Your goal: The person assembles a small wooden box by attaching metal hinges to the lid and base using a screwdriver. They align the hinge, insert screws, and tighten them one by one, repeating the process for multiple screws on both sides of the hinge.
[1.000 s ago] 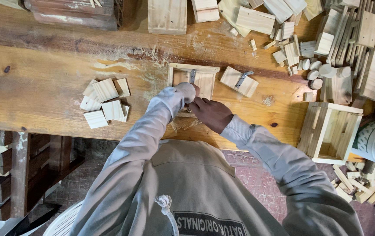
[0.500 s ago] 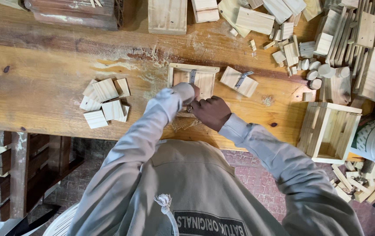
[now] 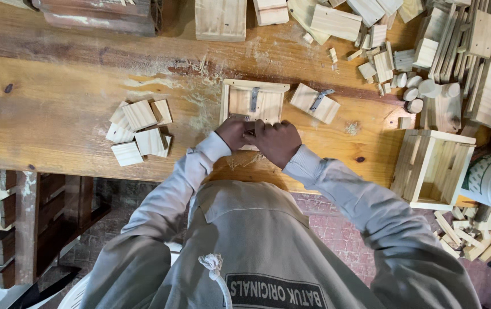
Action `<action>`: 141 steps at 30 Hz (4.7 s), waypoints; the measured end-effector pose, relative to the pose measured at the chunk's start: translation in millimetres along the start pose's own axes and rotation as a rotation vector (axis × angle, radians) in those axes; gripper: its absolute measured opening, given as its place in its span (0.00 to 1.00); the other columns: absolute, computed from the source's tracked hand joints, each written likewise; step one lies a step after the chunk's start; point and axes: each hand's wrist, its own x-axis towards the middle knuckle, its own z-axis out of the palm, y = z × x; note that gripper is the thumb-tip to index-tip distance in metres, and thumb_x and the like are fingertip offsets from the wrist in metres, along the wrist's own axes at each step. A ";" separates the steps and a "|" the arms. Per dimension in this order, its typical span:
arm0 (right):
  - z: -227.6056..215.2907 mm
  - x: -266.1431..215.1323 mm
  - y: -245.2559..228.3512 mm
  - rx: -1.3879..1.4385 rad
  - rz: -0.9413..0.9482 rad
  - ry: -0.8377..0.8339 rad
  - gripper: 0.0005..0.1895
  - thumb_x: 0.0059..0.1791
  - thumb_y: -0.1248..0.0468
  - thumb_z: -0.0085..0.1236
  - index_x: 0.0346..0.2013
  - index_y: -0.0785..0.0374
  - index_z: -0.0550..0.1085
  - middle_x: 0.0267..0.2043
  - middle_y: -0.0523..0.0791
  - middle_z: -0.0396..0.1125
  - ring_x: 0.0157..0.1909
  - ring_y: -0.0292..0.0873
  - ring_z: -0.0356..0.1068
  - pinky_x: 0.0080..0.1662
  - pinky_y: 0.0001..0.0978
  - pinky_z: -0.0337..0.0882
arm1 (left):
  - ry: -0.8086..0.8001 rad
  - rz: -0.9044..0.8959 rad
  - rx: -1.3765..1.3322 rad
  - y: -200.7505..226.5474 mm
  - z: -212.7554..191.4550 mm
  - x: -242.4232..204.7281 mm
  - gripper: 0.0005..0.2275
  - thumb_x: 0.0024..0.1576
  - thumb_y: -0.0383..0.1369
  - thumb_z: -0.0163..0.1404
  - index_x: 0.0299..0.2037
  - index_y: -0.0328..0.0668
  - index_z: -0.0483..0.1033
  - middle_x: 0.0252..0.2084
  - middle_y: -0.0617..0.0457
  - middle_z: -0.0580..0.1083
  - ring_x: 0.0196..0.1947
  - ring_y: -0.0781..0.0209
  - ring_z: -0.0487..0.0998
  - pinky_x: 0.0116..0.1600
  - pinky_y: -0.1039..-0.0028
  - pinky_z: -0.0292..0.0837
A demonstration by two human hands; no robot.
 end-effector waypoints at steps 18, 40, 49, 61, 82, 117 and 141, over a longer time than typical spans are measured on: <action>-17.0 5.0 -2.1 -0.036 0.011 -0.075 0.05 0.42 0.60 0.57 0.25 0.55 0.70 0.15 0.43 0.66 0.20 0.49 0.74 0.33 0.43 0.69 | -0.011 -0.022 -0.065 4.3 -0.4 -11.0 0.10 0.58 0.37 0.60 0.41 0.43 0.73 0.35 0.46 0.80 0.39 0.45 0.83 0.47 0.59 0.79; -14.4 1.2 -9.9 0.079 0.008 -0.405 0.09 0.51 0.66 0.49 0.44 0.65 0.69 0.32 0.49 0.71 0.35 0.54 0.79 0.36 0.44 0.76 | -0.133 0.164 0.187 -13.8 3.9 -9.0 0.03 0.54 0.29 0.56 0.34 0.39 0.77 0.30 0.45 0.80 0.34 0.40 0.82 0.44 0.54 0.77; -12.0 15.7 -17.1 0.239 0.331 -0.733 0.14 0.54 0.60 0.40 0.45 0.63 0.73 0.34 0.53 0.73 0.38 0.65 0.78 0.38 0.57 0.75 | 0.005 0.101 0.105 5.0 7.2 -4.3 0.08 0.57 0.35 0.56 0.36 0.41 0.72 0.28 0.48 0.77 0.33 0.45 0.81 0.40 0.59 0.78; 6.4 6.0 -2.7 0.205 0.157 -0.570 0.14 0.51 0.57 0.50 0.39 0.66 0.71 0.31 0.55 0.74 0.35 0.60 0.79 0.37 0.51 0.77 | -0.214 0.174 0.178 -17.7 -1.6 3.9 0.10 0.57 0.46 0.52 0.39 0.54 0.77 0.29 0.48 0.79 0.34 0.39 0.81 0.42 0.53 0.76; 15.6 25.7 -7.6 0.314 0.289 -0.730 0.15 0.51 0.61 0.46 0.39 0.70 0.75 0.35 0.58 0.75 0.41 0.64 0.78 0.39 0.57 0.76 | -0.019 0.144 0.094 20.9 -23.0 2.5 0.12 0.59 0.41 0.54 0.30 0.41 0.79 0.21 0.49 0.74 0.28 0.47 0.78 0.45 0.57 0.76; -3.7 23.9 -5.4 0.268 0.150 -0.790 0.15 0.52 0.66 0.42 0.37 0.67 0.79 0.35 0.54 0.77 0.42 0.59 0.79 0.41 0.54 0.77 | -0.243 0.209 0.276 4.6 -26.0 6.6 0.10 0.61 0.41 0.48 0.41 0.48 0.79 0.41 0.51 0.81 0.45 0.48 0.80 0.55 0.61 0.75; -6.0 9.7 7.1 0.276 0.373 -0.747 0.14 0.50 0.70 0.42 0.39 0.76 0.75 0.36 0.61 0.75 0.44 0.71 0.76 0.42 0.63 0.76 | 0.099 -0.728 -0.406 -26.9 -118.5 13.9 0.30 0.65 0.63 0.26 0.65 0.62 0.73 0.67 0.48 0.69 0.70 0.42 0.63 0.76 0.54 0.53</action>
